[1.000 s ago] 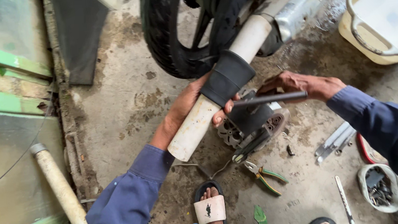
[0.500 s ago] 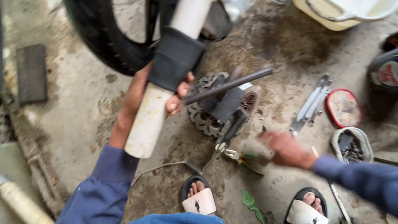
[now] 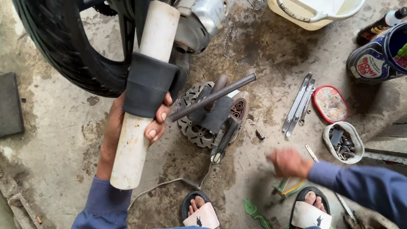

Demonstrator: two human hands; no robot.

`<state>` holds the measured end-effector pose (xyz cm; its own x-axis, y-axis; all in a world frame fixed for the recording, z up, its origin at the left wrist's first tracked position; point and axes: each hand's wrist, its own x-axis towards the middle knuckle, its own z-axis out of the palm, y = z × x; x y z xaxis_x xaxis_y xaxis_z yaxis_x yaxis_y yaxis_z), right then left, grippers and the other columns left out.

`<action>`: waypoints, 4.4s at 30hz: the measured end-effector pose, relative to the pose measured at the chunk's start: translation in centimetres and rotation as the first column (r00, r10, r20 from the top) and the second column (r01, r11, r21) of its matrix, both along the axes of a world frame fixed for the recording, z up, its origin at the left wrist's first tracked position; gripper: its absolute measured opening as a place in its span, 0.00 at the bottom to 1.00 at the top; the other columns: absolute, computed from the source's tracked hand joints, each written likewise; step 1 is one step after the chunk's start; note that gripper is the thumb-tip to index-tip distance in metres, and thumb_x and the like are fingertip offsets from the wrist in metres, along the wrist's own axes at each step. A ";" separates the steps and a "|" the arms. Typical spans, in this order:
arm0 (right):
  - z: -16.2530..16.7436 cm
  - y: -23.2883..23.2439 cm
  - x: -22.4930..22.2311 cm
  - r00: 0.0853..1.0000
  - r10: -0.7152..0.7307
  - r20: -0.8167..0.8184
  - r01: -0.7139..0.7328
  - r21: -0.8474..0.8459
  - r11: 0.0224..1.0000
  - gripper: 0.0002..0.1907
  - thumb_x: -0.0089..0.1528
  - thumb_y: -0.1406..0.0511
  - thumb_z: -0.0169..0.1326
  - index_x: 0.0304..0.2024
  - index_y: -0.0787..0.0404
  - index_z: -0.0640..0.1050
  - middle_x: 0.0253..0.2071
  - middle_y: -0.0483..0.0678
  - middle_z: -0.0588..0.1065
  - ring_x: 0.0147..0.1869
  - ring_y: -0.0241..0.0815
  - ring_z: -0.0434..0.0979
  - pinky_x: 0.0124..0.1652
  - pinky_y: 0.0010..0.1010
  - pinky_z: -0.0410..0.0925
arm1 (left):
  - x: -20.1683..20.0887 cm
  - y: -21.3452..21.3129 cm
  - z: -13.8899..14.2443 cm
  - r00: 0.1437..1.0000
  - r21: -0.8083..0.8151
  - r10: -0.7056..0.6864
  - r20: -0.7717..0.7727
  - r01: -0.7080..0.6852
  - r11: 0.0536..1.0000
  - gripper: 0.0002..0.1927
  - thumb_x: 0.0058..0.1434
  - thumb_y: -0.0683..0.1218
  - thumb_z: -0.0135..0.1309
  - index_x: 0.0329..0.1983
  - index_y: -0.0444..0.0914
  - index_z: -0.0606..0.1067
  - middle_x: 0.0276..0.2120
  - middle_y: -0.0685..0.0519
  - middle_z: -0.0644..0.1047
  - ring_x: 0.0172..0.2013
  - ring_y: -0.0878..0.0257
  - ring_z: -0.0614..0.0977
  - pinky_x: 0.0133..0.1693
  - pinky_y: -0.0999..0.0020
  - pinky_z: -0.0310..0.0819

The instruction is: The person cuts a strip of black rubber with scissors, then wraps the rubber around the metal tube of a motorcycle frame near the wheel. They fit a metal rod through the frame, tap it with a hammer, and press the rubber padding into place around the joint.

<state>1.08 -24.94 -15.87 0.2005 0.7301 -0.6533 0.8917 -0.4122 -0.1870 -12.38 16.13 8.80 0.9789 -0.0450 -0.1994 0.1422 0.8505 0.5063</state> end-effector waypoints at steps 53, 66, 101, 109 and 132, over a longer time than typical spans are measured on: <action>0.4 24.2 -14.4 0.737 -0.245 -0.629 0.489 0.247 0.836 0.23 0.60 0.52 0.57 0.43 0.66 0.79 0.37 0.64 0.79 0.42 0.63 0.80 0.43 0.51 0.71 | 1.7 -0.1 -1.7 0.998 -0.119 -0.062 0.016 0.064 0.991 0.36 0.77 0.64 0.32 0.54 0.24 0.68 0.32 0.43 0.76 0.22 0.60 0.78 0.28 0.67 0.76; 5.2 17.8 -9.5 0.417 -0.691 -0.590 0.853 0.517 0.074 0.26 0.55 0.50 0.66 0.43 0.63 0.77 0.36 0.53 0.78 0.39 0.50 0.79 0.40 0.40 0.72 | 1.2 0.3 -1.6 0.997 -0.069 -0.066 -0.028 0.064 0.996 0.34 0.78 0.63 0.31 0.55 0.26 0.69 0.33 0.45 0.78 0.22 0.62 0.79 0.27 0.69 0.75; 4.7 20.8 3.6 0.847 -0.518 -0.119 0.281 0.928 0.246 0.38 0.65 0.54 0.57 0.67 0.73 0.66 0.70 0.75 0.63 0.65 0.68 0.73 0.71 0.59 0.56 | 0.1 1.2 -2.7 0.997 -0.121 -0.069 0.033 0.072 0.990 0.34 0.75 0.62 0.28 0.54 0.25 0.67 0.33 0.45 0.76 0.20 0.63 0.77 0.25 0.71 0.73; 11.7 14.8 5.0 0.763 -0.491 -0.419 0.600 0.743 0.297 0.44 0.51 0.52 0.69 0.64 0.67 0.72 0.61 0.62 0.73 0.61 0.57 0.76 0.59 0.46 0.68 | -0.6 -1.6 -1.0 0.999 -0.092 -0.034 0.041 0.037 0.995 0.37 0.76 0.64 0.28 0.56 0.23 0.66 0.32 0.45 0.75 0.20 0.64 0.76 0.25 0.71 0.72; 26.3 20.0 10.9 0.859 0.124 -0.496 0.457 0.854 0.248 0.18 0.64 0.78 0.54 0.52 0.56 0.79 0.55 0.47 0.81 0.59 0.42 0.83 0.61 0.38 0.72 | 4.1 -5.9 6.3 0.987 0.059 -0.131 0.096 0.126 0.990 0.37 0.73 0.63 0.36 0.60 0.23 0.68 0.30 0.43 0.78 0.18 0.62 0.77 0.21 0.68 0.72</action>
